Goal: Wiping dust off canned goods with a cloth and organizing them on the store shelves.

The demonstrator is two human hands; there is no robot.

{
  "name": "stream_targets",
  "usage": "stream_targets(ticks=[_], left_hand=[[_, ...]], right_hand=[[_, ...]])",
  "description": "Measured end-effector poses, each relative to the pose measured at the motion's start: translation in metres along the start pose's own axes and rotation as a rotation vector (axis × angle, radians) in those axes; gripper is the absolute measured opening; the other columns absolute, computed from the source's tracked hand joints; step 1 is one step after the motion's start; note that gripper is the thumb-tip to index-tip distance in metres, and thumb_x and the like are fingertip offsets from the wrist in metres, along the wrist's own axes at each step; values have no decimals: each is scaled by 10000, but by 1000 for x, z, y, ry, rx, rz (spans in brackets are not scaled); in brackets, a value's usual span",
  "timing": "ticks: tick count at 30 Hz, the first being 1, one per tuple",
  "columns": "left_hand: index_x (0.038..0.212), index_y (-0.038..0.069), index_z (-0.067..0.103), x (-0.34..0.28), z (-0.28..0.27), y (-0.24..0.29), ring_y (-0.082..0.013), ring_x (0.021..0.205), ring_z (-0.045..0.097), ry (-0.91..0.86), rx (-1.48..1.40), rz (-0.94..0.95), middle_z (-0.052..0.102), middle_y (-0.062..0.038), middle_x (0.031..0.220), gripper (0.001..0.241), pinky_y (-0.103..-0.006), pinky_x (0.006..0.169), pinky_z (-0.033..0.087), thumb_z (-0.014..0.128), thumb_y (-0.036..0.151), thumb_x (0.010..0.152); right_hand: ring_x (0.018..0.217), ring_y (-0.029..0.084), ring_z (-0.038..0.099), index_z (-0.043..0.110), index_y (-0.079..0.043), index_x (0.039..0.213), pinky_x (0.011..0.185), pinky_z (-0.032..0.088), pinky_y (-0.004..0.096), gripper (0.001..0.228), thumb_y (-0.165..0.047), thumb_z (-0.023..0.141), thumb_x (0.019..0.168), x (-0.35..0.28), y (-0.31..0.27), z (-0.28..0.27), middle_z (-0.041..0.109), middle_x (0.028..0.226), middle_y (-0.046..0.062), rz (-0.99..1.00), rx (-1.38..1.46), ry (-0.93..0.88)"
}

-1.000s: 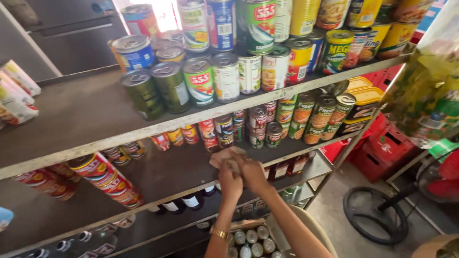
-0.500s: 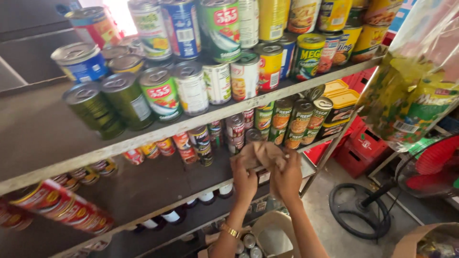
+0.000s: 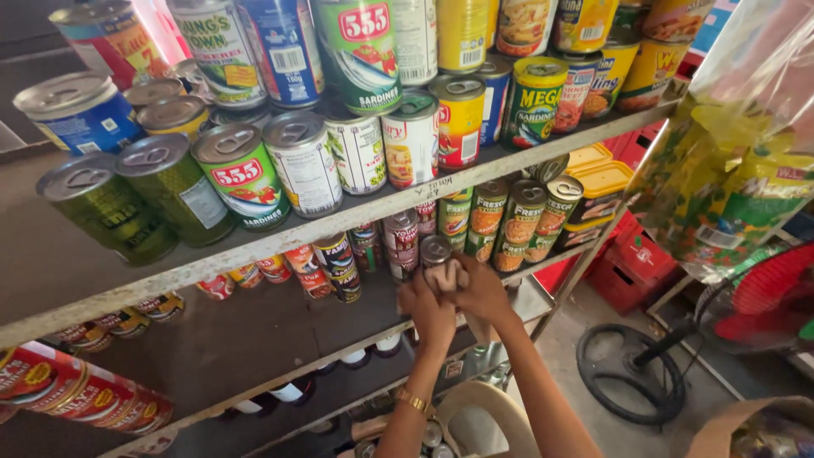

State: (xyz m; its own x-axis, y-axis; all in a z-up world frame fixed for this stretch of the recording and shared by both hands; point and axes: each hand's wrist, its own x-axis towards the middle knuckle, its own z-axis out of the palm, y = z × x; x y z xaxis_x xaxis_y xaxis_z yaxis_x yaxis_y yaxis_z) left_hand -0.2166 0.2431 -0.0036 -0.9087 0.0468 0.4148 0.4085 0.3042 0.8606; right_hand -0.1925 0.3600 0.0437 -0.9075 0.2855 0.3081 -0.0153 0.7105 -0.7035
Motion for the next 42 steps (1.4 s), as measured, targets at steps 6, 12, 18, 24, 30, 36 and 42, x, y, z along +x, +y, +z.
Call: stream_targets(ticks=[6,12,18,24,30,36,42], left_hand=[[1295,-67,505,-5,-2,-13,-483,1171,477,66,38,63,527,-294,1202,575,-555,1030,340,634,-34,736],[1255,-48,545,-8,-22,-19,-454,1151,521,42,-18,-6,557,-261,1194,440,-508,1005,404,603,10,822],[1205,-45,550,16,-83,-56,-383,1038,567,371,-53,26,551,-231,1132,338,-468,950,436,575,20,874],[1252,-57,563,48,-120,-85,-398,1147,555,441,-57,131,586,-245,1203,373,-469,1025,411,560,5,884],[1390,-13,555,41,-119,-122,-376,1264,586,296,-171,61,612,-214,1355,448,-439,1093,426,481,45,952],[1401,19,544,21,-138,-103,-409,1262,568,292,-84,109,579,-229,1378,474,-449,1054,443,560,110,936],[1441,123,530,1,-167,-52,-388,1153,615,124,22,-52,575,-192,1276,548,-452,943,501,640,251,920]], right_hand=[[1044,356,724,613,-74,1367,877,547,418,877,-337,860,568,-8,-6,-8,730,1146,214,41,20,-83],[1058,363,707,646,-63,1316,889,543,419,695,-214,809,658,-41,-30,-5,732,1149,197,0,135,204],[998,305,746,667,-62,1263,880,565,389,684,-195,817,609,-58,-82,25,759,1108,168,-102,242,55],[1028,281,715,441,-9,1482,896,557,354,941,-152,721,595,4,-75,121,719,1205,202,-2,381,-191],[1409,271,469,313,16,1548,1143,363,348,919,-116,624,694,16,-28,185,483,1531,198,-148,669,-250],[1320,293,572,456,4,1476,1092,421,360,879,-100,649,624,-17,-72,146,609,1414,212,-81,578,-205],[1251,291,637,498,2,1422,1041,470,356,835,-133,685,619,-44,-90,113,655,1349,212,-88,470,-220]])
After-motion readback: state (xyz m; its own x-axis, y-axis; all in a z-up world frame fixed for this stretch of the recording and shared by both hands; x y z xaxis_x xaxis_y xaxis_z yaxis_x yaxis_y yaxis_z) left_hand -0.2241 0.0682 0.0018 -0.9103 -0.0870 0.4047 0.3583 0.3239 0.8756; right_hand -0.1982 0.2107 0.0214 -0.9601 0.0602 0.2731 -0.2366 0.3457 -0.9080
